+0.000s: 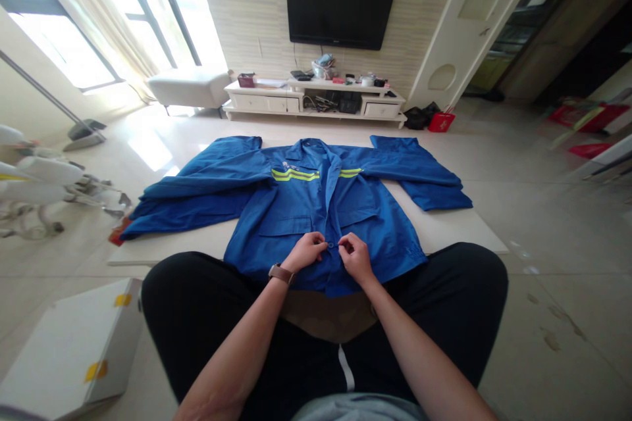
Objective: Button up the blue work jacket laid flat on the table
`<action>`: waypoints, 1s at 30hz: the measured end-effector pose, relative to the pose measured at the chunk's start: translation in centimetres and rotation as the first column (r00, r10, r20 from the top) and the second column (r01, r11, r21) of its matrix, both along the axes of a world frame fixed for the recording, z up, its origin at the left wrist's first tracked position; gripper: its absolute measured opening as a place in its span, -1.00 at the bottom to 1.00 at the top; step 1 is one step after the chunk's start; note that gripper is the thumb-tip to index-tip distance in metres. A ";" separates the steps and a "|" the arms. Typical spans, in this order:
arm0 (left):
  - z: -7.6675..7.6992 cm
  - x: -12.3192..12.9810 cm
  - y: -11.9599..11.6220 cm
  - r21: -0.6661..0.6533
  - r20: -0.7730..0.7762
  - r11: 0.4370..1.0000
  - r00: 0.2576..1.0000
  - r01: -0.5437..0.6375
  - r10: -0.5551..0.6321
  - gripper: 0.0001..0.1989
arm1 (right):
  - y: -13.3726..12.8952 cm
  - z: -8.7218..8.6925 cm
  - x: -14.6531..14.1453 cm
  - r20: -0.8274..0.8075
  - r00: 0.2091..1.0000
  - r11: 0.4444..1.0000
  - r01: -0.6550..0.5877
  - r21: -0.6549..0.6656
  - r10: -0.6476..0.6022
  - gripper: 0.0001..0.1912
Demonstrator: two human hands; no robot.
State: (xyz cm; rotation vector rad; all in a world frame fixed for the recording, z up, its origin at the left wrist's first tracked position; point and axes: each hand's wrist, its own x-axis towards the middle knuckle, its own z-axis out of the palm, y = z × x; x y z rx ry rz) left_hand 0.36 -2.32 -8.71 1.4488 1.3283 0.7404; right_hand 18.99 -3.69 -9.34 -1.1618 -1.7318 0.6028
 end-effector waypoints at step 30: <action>-0.1 1.1 -1.1 0.096 0.056 0.995 0.998 -0.038 0.033 -0.57 | 0.1 0.4 -0.1 0.040 0.999 0.999 -0.002 -0.053 0.004 -0.90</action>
